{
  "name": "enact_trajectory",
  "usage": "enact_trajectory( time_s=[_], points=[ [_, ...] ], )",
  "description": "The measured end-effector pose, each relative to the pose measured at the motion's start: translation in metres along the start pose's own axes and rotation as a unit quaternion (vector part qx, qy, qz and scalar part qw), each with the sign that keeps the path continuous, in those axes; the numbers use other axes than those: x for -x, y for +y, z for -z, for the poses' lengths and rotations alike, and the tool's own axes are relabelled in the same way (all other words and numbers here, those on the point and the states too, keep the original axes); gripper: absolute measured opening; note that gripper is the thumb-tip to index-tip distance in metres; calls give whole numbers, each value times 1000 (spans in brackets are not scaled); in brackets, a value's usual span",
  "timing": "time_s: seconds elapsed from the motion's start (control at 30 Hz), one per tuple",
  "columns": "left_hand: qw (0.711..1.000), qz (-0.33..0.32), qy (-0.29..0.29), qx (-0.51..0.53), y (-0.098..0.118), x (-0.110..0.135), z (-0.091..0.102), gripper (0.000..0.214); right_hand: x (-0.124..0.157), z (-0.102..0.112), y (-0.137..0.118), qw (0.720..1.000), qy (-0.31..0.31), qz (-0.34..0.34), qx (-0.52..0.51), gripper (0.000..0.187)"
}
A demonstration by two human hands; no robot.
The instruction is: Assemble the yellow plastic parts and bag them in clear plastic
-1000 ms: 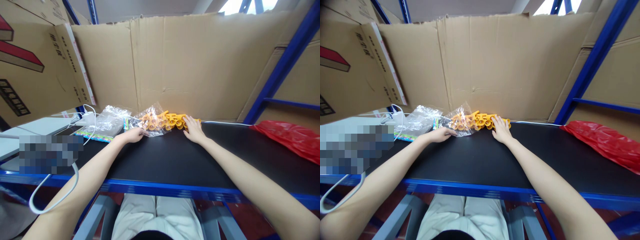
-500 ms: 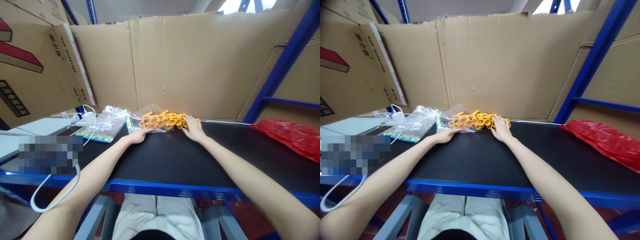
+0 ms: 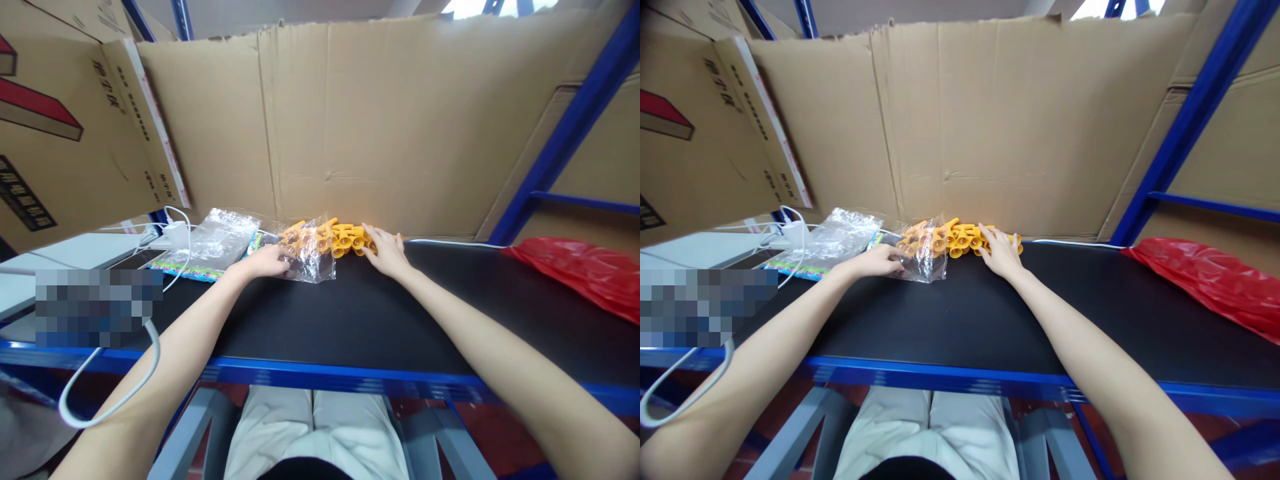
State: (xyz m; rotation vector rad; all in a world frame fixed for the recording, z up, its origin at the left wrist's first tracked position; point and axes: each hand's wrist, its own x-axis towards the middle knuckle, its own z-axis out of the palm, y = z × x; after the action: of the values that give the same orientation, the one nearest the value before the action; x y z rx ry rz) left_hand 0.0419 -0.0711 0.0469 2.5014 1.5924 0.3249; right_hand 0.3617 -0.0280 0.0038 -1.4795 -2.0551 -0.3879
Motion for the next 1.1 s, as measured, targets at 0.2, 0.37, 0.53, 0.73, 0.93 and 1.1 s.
enact_trajectory(
  time_s=[0.2, 0.37, 0.53, 0.73, 0.93, 1.1],
  points=[
    [997, -31, 50, -47, -3, -4, -8, 34, -1, -2, 4, 1000, 12, 7, 15, 41],
    [997, -39, 50, -48, -7, -7, -15, 32, -1, 0, 5, 999, 9, 2, 32, 29],
    [997, -36, 40, -55, -10, -8, -16, 33, -1, 1, 5, 999, 25, 15, 24, 27],
    [997, -40, 31, -57, -6, -5, -16, 34, -2, 3, 7, 999, 21, 18, 19, 26],
    [997, -14, 8, -74, -5, -6, -16, 33, -6, 15, 17, 996, 70, 46, -6, 27],
    [995, 29, -7, -93, -5, -5, -15, 34, -9, 46, 26, 989, 124, 48, -64, 25]
  ],
)
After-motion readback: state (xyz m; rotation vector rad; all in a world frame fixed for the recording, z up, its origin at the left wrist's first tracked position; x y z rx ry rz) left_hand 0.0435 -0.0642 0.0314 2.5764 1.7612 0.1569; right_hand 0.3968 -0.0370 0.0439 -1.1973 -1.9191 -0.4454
